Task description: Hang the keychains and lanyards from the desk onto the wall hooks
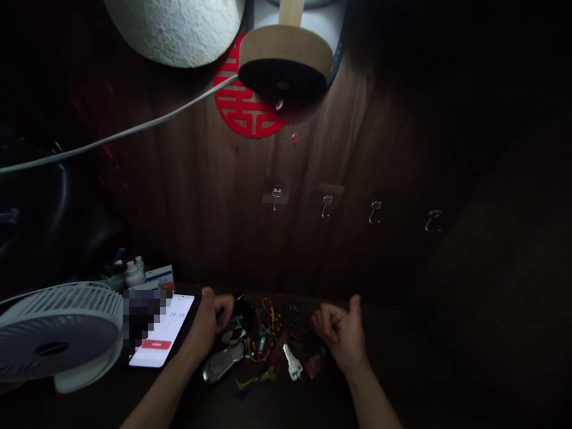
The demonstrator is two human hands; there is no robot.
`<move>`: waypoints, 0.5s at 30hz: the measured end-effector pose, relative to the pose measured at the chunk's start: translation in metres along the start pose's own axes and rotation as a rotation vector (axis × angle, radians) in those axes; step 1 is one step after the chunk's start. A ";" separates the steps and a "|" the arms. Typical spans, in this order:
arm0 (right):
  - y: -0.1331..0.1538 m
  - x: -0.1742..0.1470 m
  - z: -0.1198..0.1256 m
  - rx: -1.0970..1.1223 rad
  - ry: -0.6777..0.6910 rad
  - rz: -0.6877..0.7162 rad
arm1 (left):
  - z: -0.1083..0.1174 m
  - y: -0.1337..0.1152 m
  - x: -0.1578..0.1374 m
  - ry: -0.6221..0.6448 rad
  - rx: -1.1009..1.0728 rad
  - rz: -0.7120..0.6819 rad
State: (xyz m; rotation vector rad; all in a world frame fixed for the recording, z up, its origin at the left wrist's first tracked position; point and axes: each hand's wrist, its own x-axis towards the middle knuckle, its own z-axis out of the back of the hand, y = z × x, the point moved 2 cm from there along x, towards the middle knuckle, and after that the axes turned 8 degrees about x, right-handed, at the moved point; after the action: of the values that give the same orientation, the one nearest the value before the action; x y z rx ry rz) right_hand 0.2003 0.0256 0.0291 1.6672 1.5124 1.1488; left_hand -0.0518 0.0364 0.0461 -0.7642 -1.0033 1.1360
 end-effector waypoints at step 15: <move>-0.007 0.002 0.018 -0.024 -0.046 -0.054 | -0.013 0.044 0.001 0.020 0.118 0.149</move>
State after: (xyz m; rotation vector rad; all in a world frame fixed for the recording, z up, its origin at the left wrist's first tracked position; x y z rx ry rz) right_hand 0.2130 0.0310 0.0151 1.6161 1.5004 1.0884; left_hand -0.0560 0.0495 0.0023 -0.7634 -0.8662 1.3015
